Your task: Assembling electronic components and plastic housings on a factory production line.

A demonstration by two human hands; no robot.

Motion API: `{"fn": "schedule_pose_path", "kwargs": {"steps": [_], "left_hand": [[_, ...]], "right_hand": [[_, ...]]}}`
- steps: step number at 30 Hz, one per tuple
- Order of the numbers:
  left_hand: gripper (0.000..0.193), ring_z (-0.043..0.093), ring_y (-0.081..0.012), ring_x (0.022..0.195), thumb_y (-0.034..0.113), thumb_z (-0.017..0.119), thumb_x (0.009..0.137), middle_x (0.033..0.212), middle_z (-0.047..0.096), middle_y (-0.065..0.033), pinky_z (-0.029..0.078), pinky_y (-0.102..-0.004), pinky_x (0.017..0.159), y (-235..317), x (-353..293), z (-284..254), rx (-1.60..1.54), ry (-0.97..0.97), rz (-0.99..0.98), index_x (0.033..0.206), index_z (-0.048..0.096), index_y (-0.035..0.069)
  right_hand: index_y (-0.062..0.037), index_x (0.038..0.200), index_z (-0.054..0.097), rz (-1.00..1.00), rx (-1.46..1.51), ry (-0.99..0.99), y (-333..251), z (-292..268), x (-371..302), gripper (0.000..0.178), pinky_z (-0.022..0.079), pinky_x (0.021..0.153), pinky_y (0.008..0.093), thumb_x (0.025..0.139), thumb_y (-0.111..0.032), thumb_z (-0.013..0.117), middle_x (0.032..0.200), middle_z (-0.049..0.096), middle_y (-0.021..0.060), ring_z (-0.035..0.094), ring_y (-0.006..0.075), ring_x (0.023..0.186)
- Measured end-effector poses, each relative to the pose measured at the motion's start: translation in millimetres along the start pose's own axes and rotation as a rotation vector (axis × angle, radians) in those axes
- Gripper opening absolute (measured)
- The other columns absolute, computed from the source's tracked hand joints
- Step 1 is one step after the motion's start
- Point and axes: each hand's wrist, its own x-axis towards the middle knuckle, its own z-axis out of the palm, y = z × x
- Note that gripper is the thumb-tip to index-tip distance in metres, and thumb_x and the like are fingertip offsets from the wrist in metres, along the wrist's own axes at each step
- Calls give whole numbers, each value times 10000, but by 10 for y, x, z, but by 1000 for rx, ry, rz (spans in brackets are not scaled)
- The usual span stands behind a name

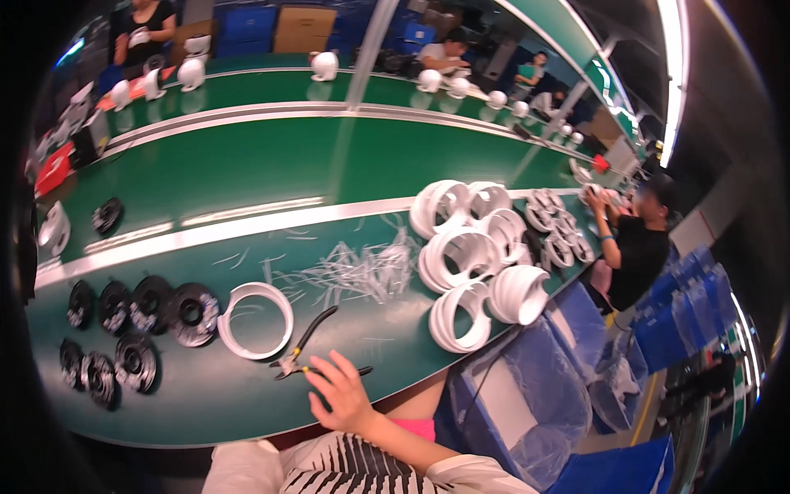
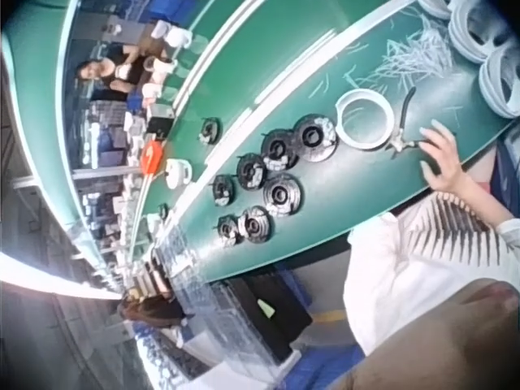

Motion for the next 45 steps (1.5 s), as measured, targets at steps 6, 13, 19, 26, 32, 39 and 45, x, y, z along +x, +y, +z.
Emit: {"fn": "schedule_pose_path", "kwargs": {"steps": [6, 13, 19, 26, 32, 39, 45], "left_hand": [[253, 560, -307, 892, 149, 499, 798, 975, 578, -167, 438, -408, 771, 53, -524, -441, 235, 158, -149, 1019, 554, 40], [256, 556, -313, 892, 161, 497, 802, 974, 577, -168, 432, -415, 772, 402, -1403, -703, 461, 252, -291, 1022, 554, 44], [301, 514, -351, 962, 46, 498, 706, 994, 535, -231, 416, -425, 828, 1181, -1515, -1100, 291, -23, -537, 1003, 523, 8], [157, 552, -311, 832, 114, 532, 767, 839, 581, -163, 448, -374, 726, 2193, -1903, -1976, -117, -83, -417, 890, 542, 18], [177, 564, -242, 725, 27, 652, 673, 771, 578, -95, 408, -439, 848, 2729, -1448, -2986, -83, 225, -28, 834, 580, 17], [177, 543, -93, 709, 122, 590, 679, 764, 533, 46, 243, -630, 937, 2541, -534, -2932, 675, 456, 67, 853, 612, 108], [175, 563, -102, 779, 126, 613, 666, 833, 564, 36, 219, -568, 983, 2405, -82, -2944, 401, 458, 218, 841, 620, 118]], "right_hand": [[-32, 998, 546, -21, -27, 47, 3, 4, -30, 414, 327, 919, 425, 590, -36, 616, 1145, 478, 173, 395, 398, 1097], [-38, 945, 576, -57, -39, 58, -80, -26, -58, 349, 290, 953, 457, 597, -17, 595, 1173, 461, 171, 350, 407, 1150], [-45, 878, 569, -186, 8, 98, -309, -142, -173, 277, 319, 948, 457, 606, 10, 555, 1150, 461, 187, 352, 409, 1150], [-30, 957, 532, -188, 313, -2, -822, -349, 48, 348, 388, 871, 417, 612, -33, 579, 1067, 520, 186, 474, 375, 1022], [37, 1126, 455, -38, 762, 3, -839, -427, 223, 514, 353, 910, 416, 729, -253, 605, 1170, 457, 224, 448, 331, 1088], [-28, 1324, 194, 493, 1387, -219, -659, -310, 571, 814, 368, 912, 383, 714, -267, 677, 1323, 295, 168, 401, 250, 1151], [20, 1040, 492, 626, 1358, -323, -297, -296, 908, 216, 450, 626, 233, 905, -125, 405, 729, 584, 84, 551, 120, 652]]}}
